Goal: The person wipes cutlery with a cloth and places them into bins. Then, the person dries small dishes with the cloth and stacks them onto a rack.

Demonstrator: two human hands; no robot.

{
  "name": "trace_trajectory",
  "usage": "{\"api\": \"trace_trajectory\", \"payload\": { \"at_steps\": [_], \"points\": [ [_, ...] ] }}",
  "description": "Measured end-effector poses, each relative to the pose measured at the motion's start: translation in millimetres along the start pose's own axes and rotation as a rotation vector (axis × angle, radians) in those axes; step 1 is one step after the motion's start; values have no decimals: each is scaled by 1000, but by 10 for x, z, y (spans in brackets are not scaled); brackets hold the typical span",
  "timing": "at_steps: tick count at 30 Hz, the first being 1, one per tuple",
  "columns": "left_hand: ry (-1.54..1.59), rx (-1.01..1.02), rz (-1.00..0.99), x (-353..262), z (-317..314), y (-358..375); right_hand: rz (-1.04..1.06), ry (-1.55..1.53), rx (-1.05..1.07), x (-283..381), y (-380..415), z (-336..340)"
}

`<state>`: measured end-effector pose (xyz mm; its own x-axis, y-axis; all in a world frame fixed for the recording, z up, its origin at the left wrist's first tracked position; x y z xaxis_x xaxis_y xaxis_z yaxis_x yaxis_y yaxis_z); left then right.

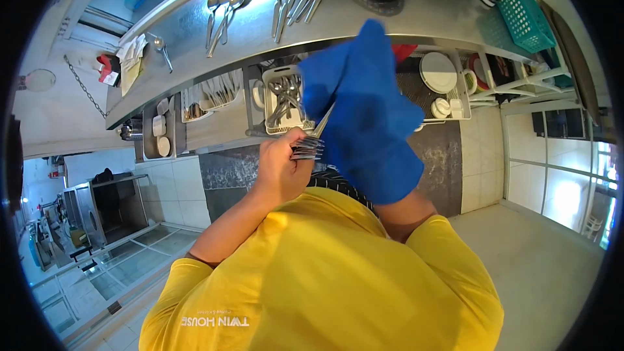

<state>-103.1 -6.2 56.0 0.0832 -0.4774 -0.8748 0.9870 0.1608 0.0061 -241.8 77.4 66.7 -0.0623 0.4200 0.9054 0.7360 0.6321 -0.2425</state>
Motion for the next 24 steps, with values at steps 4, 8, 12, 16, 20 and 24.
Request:
{"api": "trace_trajectory", "payload": {
  "at_steps": [4, 8, 12, 16, 20, 24],
  "points": [
    [70, -73, -62, -63, -3, -16, 18, 21, 20, 23, -141, 83],
    [-1, -24, -54, -38, -46, -68, 0, 4, -44, -228, -20, 203],
    [-49, -35, 94, 418, -181, -163, -171, -119, -141, -837, 455, 205],
    [0, 129, 215, 680, -278, -182, -387, -322, -94, -1427, 692, 297],
    [149, 276, 174, 1093, -454, -102, -555, -483, -20, -1804, 812, 163],
    [-337, 66, 206, 1451, -477, -111, -673, -565, 52, -1909, 940, 96]
  ]
}}
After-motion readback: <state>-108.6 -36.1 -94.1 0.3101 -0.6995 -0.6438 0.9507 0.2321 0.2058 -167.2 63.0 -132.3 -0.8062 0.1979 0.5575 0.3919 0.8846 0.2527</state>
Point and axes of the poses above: each hand's wrist, its own y-axis away from the middle knuckle, its own z-axis out of the back of the hand, x = y × z, the point moved 5 cm from there along -y, towards the middle knuckle, and after that the axes turned 12 degrees about x, right-handed, at the moved point
